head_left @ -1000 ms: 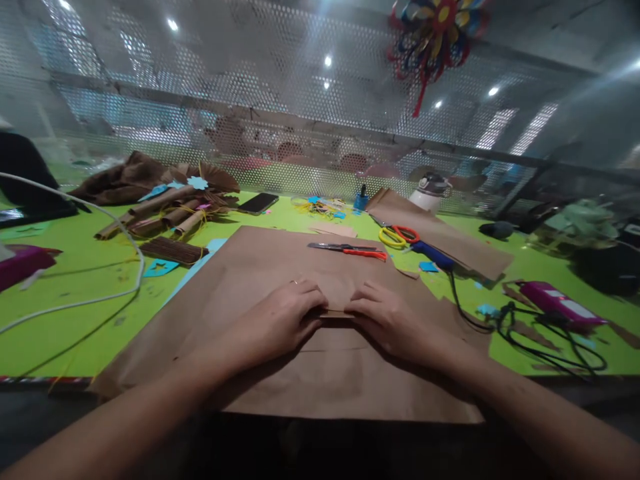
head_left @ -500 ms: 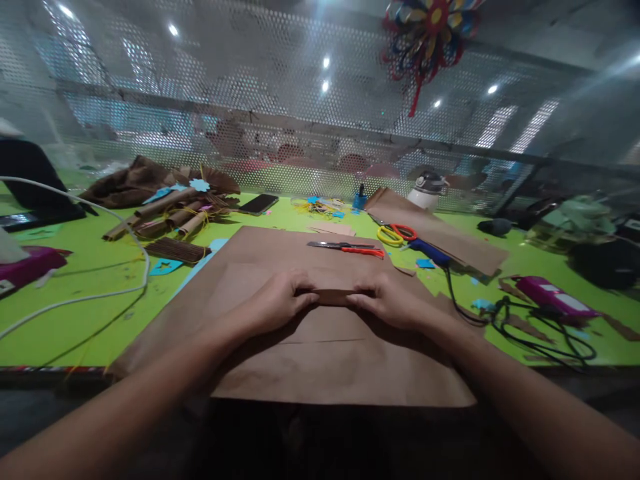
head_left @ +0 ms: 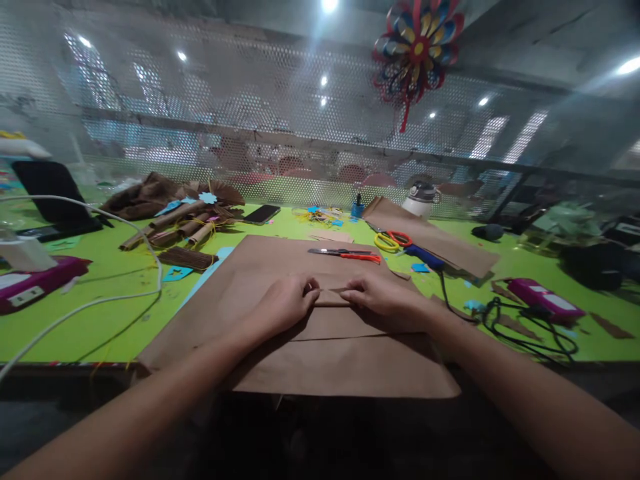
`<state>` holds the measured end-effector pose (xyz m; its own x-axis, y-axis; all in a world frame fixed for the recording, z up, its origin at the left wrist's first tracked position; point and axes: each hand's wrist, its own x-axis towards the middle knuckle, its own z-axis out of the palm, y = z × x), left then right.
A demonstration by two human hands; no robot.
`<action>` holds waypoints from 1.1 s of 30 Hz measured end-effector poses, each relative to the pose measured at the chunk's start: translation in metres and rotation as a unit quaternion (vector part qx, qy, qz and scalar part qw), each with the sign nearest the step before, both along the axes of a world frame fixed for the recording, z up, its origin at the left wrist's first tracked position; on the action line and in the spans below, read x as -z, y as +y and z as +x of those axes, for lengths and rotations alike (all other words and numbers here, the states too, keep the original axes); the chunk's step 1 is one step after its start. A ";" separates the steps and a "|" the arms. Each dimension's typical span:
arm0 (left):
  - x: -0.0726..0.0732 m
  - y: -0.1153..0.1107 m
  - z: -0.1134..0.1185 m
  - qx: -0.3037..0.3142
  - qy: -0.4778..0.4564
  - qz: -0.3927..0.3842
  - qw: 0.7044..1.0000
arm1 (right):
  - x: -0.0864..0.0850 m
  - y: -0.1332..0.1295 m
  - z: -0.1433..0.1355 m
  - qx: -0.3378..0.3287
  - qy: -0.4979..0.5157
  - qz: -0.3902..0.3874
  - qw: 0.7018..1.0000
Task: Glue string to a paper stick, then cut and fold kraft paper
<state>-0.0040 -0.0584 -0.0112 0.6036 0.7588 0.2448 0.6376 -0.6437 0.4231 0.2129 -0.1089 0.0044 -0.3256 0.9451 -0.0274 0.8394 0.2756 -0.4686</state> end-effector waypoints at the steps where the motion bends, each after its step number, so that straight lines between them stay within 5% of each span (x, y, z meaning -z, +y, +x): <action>1: -0.001 -0.001 0.001 0.000 0.009 0.011 1.000 | 0.000 0.001 -0.001 0.006 -0.013 0.009 1.000; 13: 0.011 -0.001 0.002 -0.005 0.010 0.079 0.997 | 0.009 -0.001 -0.007 0.019 -0.024 0.050 0.998; 18: 0.004 -0.007 0.000 -0.010 0.033 0.130 0.991 | 0.009 -0.003 -0.010 0.034 -0.033 0.052 0.998; 25: 0.003 -0.037 -0.010 0.162 0.079 0.213 0.960 | 0.012 -0.003 -0.009 0.012 -0.004 0.059 0.998; 33: -0.002 -0.054 -0.016 0.160 0.122 0.168 0.965 | 0.009 -0.006 -0.012 0.034 -0.014 0.063 0.997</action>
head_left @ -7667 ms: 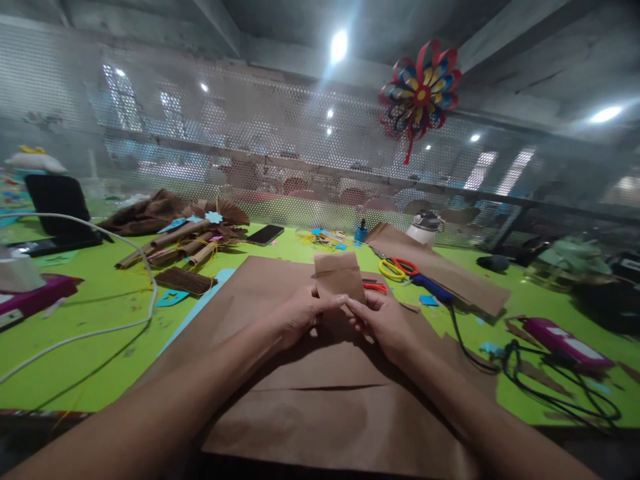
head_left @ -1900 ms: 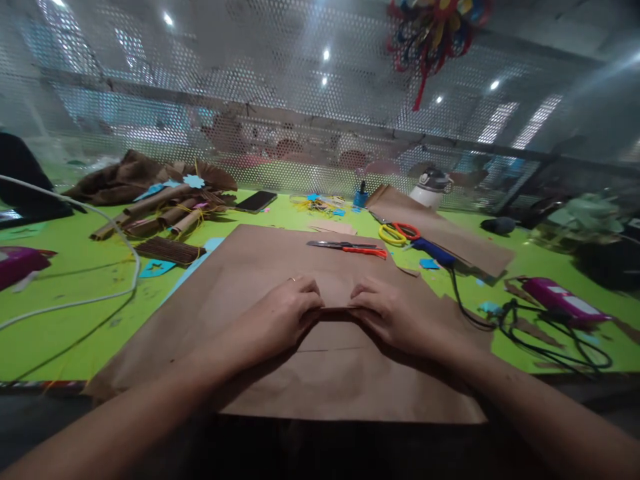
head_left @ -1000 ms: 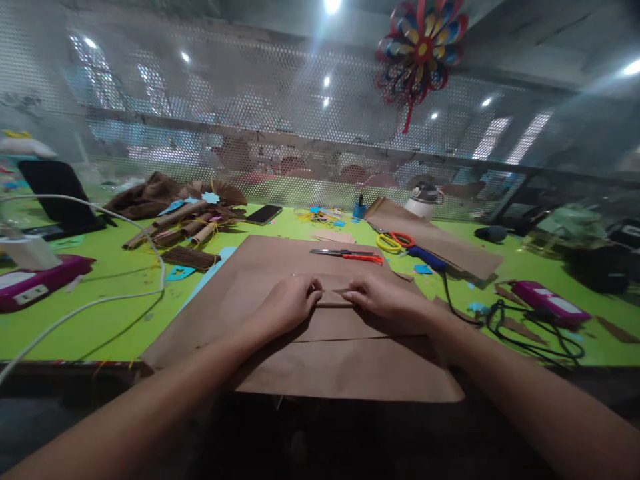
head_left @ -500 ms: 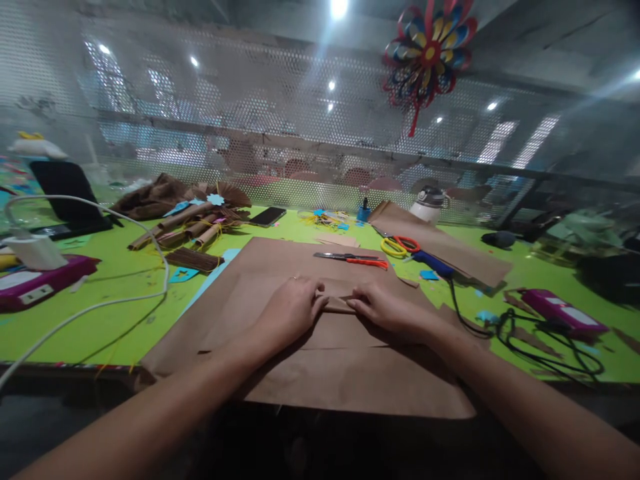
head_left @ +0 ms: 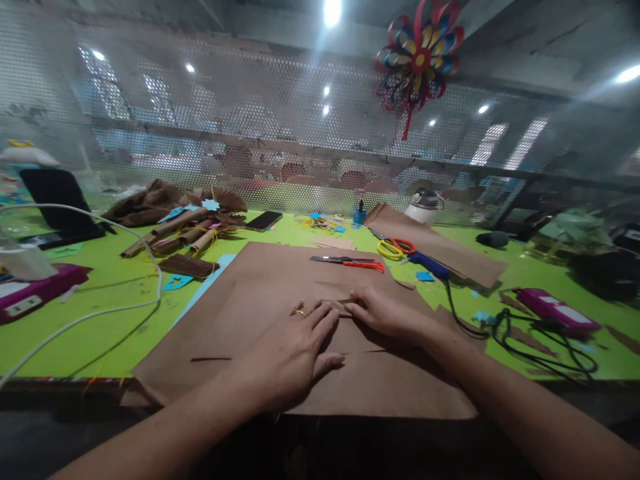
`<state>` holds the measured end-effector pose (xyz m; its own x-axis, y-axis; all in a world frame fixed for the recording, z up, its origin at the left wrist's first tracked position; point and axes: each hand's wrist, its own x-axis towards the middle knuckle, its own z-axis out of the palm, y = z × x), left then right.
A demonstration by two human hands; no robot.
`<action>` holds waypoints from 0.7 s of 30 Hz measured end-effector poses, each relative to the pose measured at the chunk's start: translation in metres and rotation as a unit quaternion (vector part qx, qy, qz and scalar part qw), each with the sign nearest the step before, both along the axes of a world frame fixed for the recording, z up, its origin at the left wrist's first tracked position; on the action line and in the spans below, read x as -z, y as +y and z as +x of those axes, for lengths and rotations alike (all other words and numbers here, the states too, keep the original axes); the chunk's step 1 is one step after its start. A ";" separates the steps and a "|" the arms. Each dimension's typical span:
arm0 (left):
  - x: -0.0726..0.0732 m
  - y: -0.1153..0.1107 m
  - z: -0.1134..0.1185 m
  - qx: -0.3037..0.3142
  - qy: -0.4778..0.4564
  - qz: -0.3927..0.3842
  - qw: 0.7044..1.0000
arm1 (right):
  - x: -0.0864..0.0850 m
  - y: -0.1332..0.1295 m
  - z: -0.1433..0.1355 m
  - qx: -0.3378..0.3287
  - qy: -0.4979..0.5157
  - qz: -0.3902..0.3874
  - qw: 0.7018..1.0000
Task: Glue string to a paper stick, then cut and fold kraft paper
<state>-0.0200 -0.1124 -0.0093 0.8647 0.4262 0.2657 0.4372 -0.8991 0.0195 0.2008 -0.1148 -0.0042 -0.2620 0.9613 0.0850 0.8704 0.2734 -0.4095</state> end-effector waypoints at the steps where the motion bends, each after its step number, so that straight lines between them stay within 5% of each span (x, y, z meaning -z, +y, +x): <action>1: 0.000 0.000 0.000 -0.002 0.003 -0.002 1.000 | 0.000 0.000 0.000 -0.001 0.000 -0.002 1.000; 21: 0.002 0.001 -0.001 0.034 -0.034 -0.010 0.999 | 0.017 0.007 0.007 0.024 -0.002 0.007 1.000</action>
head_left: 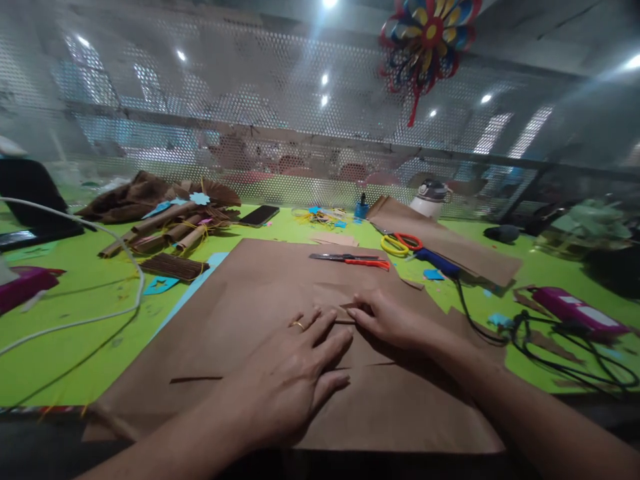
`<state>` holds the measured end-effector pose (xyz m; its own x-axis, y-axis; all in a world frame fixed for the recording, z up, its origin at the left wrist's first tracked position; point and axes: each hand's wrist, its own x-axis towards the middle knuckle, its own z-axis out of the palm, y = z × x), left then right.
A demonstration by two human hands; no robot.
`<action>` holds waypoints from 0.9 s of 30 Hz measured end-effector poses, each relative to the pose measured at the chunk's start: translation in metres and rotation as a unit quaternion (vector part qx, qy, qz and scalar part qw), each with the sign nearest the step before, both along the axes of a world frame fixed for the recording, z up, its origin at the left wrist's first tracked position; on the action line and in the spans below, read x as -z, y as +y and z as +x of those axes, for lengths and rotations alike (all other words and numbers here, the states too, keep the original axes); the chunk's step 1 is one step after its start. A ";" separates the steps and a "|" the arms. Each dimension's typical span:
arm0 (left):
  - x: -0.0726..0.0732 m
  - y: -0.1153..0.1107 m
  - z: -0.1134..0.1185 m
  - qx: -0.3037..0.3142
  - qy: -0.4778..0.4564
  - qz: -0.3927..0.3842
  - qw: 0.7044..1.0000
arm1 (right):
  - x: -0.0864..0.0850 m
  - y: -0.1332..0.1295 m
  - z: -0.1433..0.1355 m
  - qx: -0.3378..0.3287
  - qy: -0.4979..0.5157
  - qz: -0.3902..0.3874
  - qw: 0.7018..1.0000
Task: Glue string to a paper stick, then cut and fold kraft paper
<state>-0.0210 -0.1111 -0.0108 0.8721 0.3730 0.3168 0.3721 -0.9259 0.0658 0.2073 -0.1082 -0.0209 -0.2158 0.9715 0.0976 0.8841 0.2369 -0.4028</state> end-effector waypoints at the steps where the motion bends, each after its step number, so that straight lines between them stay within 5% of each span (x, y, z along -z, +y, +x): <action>1: 0.000 0.000 0.000 0.001 0.001 0.004 1.000 | 0.000 0.000 0.000 0.001 0.001 -0.001 1.000; 16: 0.010 0.004 -0.001 -0.014 0.009 0.020 1.000 | 0.000 0.000 -0.001 0.046 0.030 -0.013 0.998; 27: 0.004 0.003 0.002 -0.018 0.040 0.032 0.999 | 0.005 0.001 -0.001 0.069 0.054 0.001 0.996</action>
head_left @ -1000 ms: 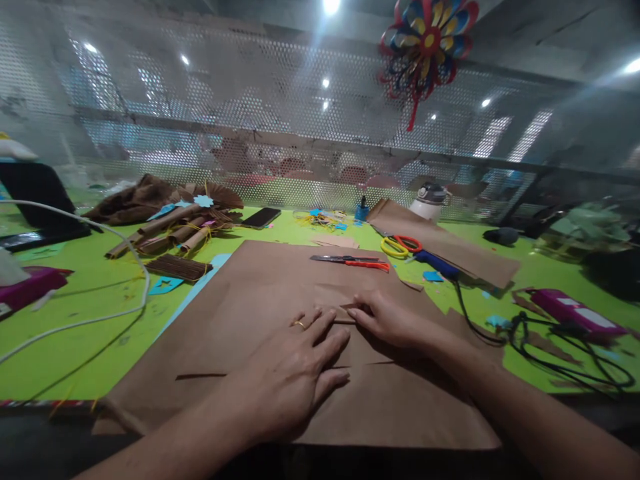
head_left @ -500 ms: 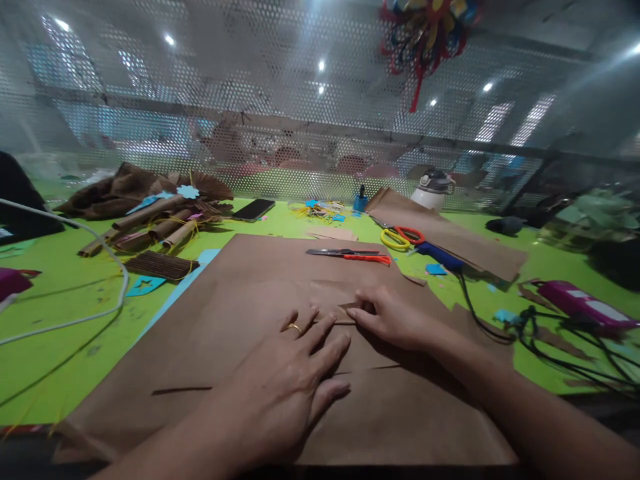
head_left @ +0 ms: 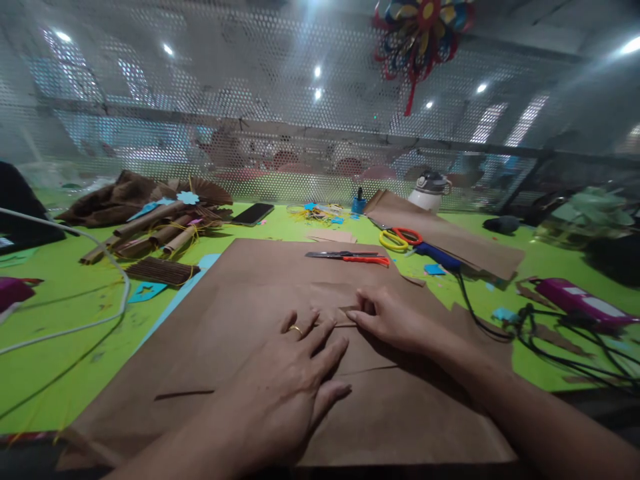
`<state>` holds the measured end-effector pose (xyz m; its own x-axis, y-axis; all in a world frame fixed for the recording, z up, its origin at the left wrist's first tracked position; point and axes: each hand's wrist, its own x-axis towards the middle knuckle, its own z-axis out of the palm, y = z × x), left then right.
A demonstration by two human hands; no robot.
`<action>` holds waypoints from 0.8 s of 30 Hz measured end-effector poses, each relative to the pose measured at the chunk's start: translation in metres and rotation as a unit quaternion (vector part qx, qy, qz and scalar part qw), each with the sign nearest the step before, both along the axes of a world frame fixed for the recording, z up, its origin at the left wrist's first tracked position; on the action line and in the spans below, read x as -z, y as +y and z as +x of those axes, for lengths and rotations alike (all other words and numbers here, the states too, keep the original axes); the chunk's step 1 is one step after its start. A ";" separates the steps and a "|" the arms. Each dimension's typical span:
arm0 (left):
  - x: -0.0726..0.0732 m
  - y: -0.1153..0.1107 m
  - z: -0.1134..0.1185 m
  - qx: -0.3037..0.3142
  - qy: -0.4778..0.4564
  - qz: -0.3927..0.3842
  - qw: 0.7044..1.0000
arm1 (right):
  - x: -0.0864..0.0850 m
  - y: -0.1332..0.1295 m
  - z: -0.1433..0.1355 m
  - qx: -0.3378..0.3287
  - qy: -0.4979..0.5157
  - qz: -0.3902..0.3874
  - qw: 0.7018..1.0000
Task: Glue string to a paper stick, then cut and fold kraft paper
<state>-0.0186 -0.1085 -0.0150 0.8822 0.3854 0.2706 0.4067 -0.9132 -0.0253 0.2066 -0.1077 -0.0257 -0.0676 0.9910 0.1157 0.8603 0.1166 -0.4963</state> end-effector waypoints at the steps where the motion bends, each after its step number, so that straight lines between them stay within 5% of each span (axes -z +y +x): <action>1: -0.001 0.000 0.000 -0.001 0.003 0.001 1.000 | -0.002 -0.002 0.000 0.013 0.011 0.004 1.000; 4: -0.001 0.000 0.001 -0.002 0.008 0.007 1.000 | -0.015 -0.013 -0.002 0.018 0.026 0.047 0.998; 9: -0.001 0.000 0.001 0.003 0.003 0.019 1.000 | -0.029 -0.036 -0.008 -0.211 -0.048 0.102 0.971; 11: -0.001 -0.001 0.000 0.004 0.004 0.019 1.000 | -0.025 -0.040 -0.010 -0.244 -0.086 0.107 0.960; 24: 0.003 0.000 -0.004 0.009 -0.002 0.016 1.000 | -0.010 -0.051 -0.015 -0.168 -0.109 0.112 0.973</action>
